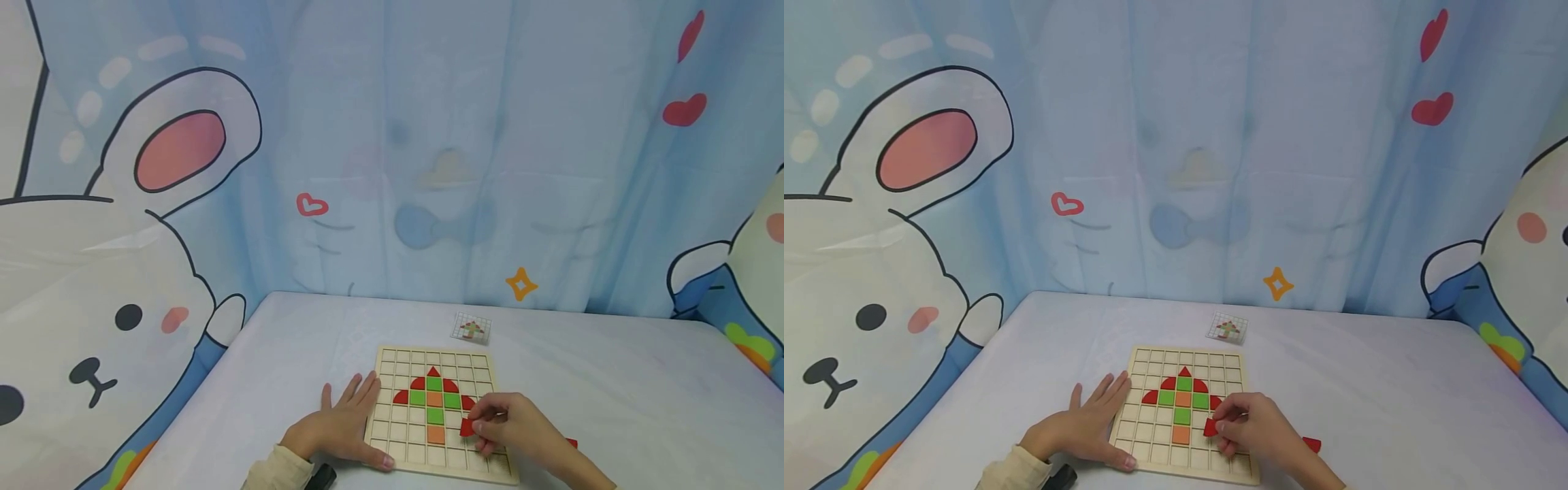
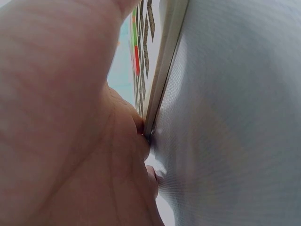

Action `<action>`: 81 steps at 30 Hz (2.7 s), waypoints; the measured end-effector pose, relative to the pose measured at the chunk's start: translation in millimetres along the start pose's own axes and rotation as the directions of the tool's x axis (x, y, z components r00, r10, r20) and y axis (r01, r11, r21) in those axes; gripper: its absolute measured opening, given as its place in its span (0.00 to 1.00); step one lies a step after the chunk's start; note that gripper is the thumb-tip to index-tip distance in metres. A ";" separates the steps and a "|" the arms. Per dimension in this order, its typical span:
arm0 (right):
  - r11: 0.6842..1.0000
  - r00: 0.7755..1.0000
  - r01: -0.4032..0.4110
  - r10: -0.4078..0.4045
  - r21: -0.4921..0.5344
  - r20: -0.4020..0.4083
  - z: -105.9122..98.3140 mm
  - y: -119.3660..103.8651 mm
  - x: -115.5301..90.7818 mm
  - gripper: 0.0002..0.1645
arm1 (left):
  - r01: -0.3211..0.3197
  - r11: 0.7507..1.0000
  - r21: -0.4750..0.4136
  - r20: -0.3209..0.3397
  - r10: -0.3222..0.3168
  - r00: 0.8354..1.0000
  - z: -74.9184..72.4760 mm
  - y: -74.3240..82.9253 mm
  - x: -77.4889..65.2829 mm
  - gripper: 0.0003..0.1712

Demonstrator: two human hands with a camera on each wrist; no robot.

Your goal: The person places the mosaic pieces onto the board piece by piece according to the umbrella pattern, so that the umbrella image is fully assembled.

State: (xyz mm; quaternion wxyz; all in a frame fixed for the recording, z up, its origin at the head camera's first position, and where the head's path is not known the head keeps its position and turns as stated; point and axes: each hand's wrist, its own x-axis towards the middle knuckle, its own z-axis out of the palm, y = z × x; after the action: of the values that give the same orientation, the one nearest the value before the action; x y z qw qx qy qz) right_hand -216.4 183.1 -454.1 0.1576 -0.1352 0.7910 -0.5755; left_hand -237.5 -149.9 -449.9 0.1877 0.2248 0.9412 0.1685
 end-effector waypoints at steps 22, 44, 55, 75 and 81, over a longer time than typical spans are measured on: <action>0.992 0.998 0.039 -0.033 -0.123 0.048 47.0 -10.3 1.4 0.05 | 0.005 1.000 0.004 -0.021 -0.005 1.000 5.3 -5.1 5.1 0.79; 0.977 0.995 0.094 -0.087 -0.192 0.045 57.0 -10.1 6.4 0.05 | -0.016 1.000 0.007 -0.006 0.016 1.000 3.0 -7.7 4.5 0.80; 0.989 0.999 0.031 -0.028 -0.141 0.021 52.2 -11.2 1.0 0.03 | -0.005 1.000 -0.009 -0.003 0.005 1.000 6.8 -9.6 7.0 0.81; 0.897 0.959 -0.140 0.017 -0.420 -0.284 -42.8 -5.7 -37.2 0.07 | 0.005 1.000 0.006 0.006 -0.005 1.000 -0.6 0.0 0.1 0.78; 0.837 0.953 -0.219 0.074 -0.501 -0.293 -68.4 6.4 -46.3 0.13 | 0.017 1.000 0.013 -0.001 -0.017 1.000 -0.9 1.6 -1.9 0.77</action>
State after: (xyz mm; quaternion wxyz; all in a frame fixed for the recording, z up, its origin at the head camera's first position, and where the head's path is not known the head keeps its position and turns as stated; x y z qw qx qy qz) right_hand -202.0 262.7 -436.2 0.0523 -0.0348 0.9402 -0.3348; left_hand -235.8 -149.7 -447.9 0.1870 0.2181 0.9442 0.1610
